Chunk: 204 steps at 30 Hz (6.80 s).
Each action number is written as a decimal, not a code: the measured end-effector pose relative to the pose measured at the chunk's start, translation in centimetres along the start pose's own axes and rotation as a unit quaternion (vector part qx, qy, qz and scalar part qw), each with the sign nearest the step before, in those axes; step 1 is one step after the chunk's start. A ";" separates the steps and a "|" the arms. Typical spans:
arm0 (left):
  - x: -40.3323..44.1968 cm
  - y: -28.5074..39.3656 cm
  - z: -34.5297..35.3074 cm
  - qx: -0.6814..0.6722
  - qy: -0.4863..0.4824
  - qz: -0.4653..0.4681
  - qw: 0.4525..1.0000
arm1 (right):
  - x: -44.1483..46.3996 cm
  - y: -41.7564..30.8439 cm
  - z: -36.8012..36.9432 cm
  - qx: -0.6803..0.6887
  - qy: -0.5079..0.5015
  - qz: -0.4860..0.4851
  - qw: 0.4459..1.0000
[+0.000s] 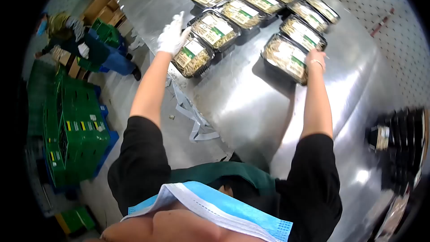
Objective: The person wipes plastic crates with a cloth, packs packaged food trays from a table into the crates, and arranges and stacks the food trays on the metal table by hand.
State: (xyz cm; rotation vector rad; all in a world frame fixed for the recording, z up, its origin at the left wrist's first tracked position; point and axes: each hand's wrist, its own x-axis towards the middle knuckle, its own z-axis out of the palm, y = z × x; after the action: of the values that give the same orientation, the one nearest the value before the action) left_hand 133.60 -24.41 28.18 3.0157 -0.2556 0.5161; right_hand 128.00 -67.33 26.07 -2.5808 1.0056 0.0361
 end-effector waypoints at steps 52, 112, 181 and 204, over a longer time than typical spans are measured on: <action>-113.8 -5.9 -20.6 0.184 0.150 -0.845 0.479 | -104.7 1.8 31.8 -0.101 -0.259 -0.908 0.314; -18.9 19.1 -0.1 -0.646 -0.199 -0.268 0.687 | 18.8 6.1 -2.2 0.174 0.064 -0.157 0.970; -97.5 4.4 -27.5 -0.307 0.168 -0.601 0.719 | -93.1 6.6 21.0 0.052 -0.434 -0.858 -0.270; -106.5 -1.1 -14.4 -0.193 -0.312 -0.704 0.608 | -78.9 10.8 33.3 -0.277 -0.406 -0.800 0.344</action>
State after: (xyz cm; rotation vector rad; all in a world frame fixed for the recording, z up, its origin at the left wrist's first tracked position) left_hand 30.16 -5.83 5.89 1.8563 1.5820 -0.6500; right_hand 65.66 -11.90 3.71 -2.0782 -2.2113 1.0532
